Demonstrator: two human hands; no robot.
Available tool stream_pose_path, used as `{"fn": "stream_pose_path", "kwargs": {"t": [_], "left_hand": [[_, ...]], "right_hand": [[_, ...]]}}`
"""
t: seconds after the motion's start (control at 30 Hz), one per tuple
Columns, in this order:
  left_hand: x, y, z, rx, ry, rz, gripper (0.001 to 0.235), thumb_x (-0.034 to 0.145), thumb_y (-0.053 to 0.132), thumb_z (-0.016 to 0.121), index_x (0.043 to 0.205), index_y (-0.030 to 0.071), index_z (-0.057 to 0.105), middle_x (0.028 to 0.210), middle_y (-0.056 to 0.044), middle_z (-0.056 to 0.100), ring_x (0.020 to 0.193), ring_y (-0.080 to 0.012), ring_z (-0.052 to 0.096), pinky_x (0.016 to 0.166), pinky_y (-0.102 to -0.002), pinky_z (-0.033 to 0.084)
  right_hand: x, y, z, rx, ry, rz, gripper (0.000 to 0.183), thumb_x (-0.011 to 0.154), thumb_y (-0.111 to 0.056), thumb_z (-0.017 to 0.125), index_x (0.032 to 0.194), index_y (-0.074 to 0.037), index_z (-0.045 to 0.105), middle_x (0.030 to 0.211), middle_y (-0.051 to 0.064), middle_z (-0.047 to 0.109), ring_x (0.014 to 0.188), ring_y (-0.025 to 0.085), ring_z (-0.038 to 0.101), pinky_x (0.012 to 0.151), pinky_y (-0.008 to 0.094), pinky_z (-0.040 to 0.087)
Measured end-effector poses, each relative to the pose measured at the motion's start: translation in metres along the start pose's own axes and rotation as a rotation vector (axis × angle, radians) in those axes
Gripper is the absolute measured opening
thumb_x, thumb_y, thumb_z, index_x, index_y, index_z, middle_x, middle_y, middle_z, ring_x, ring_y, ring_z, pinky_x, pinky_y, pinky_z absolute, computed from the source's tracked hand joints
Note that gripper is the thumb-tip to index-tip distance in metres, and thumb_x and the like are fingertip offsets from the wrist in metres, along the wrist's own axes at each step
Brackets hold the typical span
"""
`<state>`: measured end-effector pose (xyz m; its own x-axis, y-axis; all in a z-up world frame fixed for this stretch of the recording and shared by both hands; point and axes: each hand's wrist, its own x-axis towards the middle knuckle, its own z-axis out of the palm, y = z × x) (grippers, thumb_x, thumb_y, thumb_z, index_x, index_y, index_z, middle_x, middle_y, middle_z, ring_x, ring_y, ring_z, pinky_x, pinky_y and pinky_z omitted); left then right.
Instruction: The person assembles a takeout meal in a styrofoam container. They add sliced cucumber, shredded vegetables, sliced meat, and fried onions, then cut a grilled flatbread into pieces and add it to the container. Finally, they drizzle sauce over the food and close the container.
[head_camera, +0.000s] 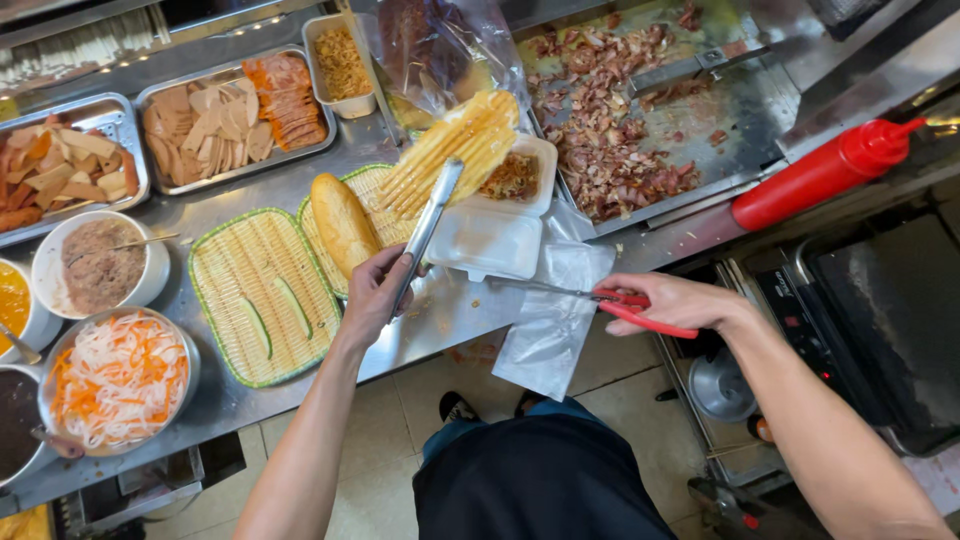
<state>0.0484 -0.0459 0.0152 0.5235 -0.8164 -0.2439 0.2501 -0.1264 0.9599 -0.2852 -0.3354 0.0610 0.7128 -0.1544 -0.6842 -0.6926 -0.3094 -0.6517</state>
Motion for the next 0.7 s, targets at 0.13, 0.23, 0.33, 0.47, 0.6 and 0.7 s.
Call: {"fn": "stream_pose_path", "kwargs": {"t": [0.13, 0.23, 0.33, 0.47, 0.6, 0.7], "left_hand": [[-0.012, 0.025, -0.022, 0.07, 0.018, -0.092, 0.035, 0.099, 0.025, 0.063, 0.125, 0.002, 0.069, 0.077, -0.002, 0.068, 0.048, -0.0065, 0.047, 0.04, -0.023, 0.034], [-0.02, 0.046, -0.04, 0.189, -0.132, -0.081, 0.036, 0.104, 0.028, 0.068, 0.112, -0.005, 0.077, 0.07, -0.002, 0.057, 0.052, -0.0066, 0.044, 0.044, -0.023, 0.032], [-0.018, 0.063, -0.045, 0.244, -0.187, -0.159, 0.036, 0.094, 0.029, 0.069, 0.118, 0.003, 0.076, 0.076, 0.0, 0.068, 0.052, -0.0053, 0.048, 0.042, -0.024, 0.036], [-0.015, 0.085, -0.047, 0.377, -0.263, -0.2, 0.038, 0.092, 0.029, 0.07, 0.121, 0.006, 0.077, 0.074, 0.0, 0.068, 0.052, -0.0054, 0.046, 0.042, -0.025, 0.034], [-0.012, 0.096, -0.05, 0.428, -0.288, -0.223, 0.036, 0.093, 0.029, 0.072, 0.12, 0.006, 0.08, 0.071, -0.002, 0.067, 0.051, -0.0061, 0.047, 0.042, -0.025, 0.035], [-0.008, 0.095, -0.051, 0.455, -0.24, -0.213, 0.037, 0.091, 0.03, 0.072, 0.12, 0.009, 0.078, 0.07, -0.001, 0.07, 0.049, -0.0074, 0.048, 0.041, -0.025, 0.035]], "right_hand": [[-0.005, 0.023, -0.043, 0.264, -0.044, -0.146, 0.059, 0.086, -0.022, 0.076, 0.141, -0.009, 0.058, 0.101, -0.001, 0.063, 0.093, 0.009, 0.059, 0.081, 0.024, 0.049], [-0.008, 0.037, -0.079, 0.47, -0.143, -0.134, 0.058, 0.089, -0.02, 0.073, 0.143, -0.007, 0.057, 0.098, -0.001, 0.059, 0.085, 0.009, 0.055, 0.07, 0.025, 0.045], [-0.017, 0.032, -0.107, 0.399, -0.188, -0.129, 0.06, 0.086, -0.017, 0.075, 0.143, -0.006, 0.059, 0.099, -0.002, 0.059, 0.088, 0.007, 0.055, 0.072, 0.024, 0.045], [-0.028, 0.003, -0.131, 0.136, -0.189, -0.178, 0.062, 0.081, -0.024, 0.078, 0.139, -0.006, 0.064, 0.11, 0.0, 0.067, 0.1, 0.009, 0.058, 0.087, 0.026, 0.047], [-0.028, -0.014, -0.134, -0.095, -0.144, -0.167, 0.059, 0.08, -0.033, 0.078, 0.134, -0.01, 0.07, 0.116, 0.003, 0.072, 0.111, 0.011, 0.06, 0.098, 0.03, 0.048], [-0.022, -0.011, -0.124, -0.052, -0.119, -0.195, 0.051, 0.082, -0.025, 0.078, 0.129, -0.008, 0.071, 0.105, -0.002, 0.072, 0.099, 0.006, 0.062, 0.087, 0.025, 0.051]]}}
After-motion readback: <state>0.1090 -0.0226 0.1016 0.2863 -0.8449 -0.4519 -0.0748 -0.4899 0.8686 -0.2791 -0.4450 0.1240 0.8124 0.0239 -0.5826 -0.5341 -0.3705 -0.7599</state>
